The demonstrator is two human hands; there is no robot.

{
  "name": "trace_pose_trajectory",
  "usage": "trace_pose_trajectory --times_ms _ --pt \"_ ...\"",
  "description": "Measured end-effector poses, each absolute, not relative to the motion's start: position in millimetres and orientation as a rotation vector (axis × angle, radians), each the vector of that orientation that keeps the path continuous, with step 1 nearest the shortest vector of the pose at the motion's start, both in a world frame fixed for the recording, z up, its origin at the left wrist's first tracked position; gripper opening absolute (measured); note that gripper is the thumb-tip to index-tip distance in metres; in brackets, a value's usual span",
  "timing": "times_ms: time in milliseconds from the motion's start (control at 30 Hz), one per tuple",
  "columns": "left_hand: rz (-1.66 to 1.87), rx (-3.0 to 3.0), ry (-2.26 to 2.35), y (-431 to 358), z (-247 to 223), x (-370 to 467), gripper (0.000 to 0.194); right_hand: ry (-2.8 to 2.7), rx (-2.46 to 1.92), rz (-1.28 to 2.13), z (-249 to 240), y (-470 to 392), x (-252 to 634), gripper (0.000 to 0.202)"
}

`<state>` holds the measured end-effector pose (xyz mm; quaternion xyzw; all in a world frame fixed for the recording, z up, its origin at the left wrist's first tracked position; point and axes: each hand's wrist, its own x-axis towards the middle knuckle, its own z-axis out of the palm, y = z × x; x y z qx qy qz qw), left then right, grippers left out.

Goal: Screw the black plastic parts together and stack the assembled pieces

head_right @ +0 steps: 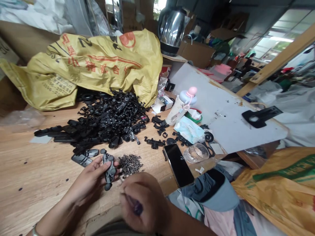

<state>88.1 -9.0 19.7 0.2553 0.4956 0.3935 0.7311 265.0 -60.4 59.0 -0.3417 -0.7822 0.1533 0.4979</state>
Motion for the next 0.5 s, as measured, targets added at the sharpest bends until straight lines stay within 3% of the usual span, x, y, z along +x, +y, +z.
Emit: trace_pose_trajectory --times_ms 267,500 --pt "0.866 0.48 1.034 -20 18 64 0.025 -1.909 -1.402 0.164 -24 -65 297 0.017" --pt "1.107 0.742 1.606 -32 34 -11 0.041 -2.073 -1.379 0.034 -81 -81 311 0.024"
